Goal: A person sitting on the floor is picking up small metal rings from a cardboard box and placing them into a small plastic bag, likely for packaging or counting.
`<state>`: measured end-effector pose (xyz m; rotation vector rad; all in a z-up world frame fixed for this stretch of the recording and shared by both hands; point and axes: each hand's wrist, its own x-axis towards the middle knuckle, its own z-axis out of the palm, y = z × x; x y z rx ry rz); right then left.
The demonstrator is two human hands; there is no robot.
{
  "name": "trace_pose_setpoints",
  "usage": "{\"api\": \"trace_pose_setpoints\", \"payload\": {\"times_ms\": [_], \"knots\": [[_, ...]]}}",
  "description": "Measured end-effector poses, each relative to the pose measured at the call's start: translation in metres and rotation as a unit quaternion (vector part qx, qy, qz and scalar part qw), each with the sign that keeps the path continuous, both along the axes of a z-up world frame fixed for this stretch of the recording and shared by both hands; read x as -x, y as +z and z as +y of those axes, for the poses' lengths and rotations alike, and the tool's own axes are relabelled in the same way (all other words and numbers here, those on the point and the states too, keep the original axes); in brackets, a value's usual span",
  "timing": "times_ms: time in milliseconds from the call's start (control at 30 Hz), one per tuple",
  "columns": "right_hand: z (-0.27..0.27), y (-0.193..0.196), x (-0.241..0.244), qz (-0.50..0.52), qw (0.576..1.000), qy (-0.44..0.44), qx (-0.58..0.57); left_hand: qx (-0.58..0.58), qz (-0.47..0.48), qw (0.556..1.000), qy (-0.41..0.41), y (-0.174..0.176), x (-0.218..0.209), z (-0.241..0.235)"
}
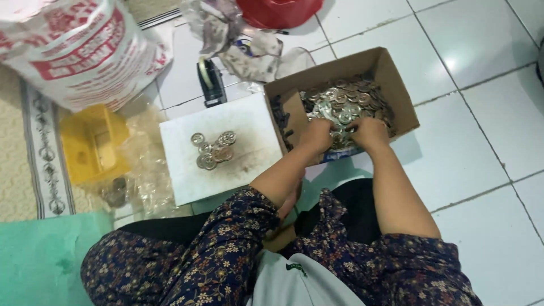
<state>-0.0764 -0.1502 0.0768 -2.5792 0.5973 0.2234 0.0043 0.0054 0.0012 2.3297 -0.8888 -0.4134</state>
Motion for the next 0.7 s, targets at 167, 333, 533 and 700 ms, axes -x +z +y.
{"api": "trace_pose_setpoints", "payload": {"times_ms": [167, 333, 533, 700], "knots": [[0.003, 0.002, -0.013, 0.1, 0.995, 0.018, -0.001, -0.095, -0.042, 0.994, -0.026, 0.017, 0.007, -0.006], [-0.003, -0.038, -0.024, 0.138, 0.99, 0.021, -0.01, -0.132, -0.037, 0.99, -0.016, 0.034, 0.012, -0.006], [-0.004, -0.038, -0.026, 0.171, 0.984, 0.058, -0.014, -0.126, -0.006, 0.992, -0.011, 0.024, 0.013, -0.003], [-0.002, 0.002, -0.023, 0.098, 0.984, 0.036, -0.142, 0.016, 0.097, 0.994, 0.052, 0.046, 0.011, 0.008]]}}
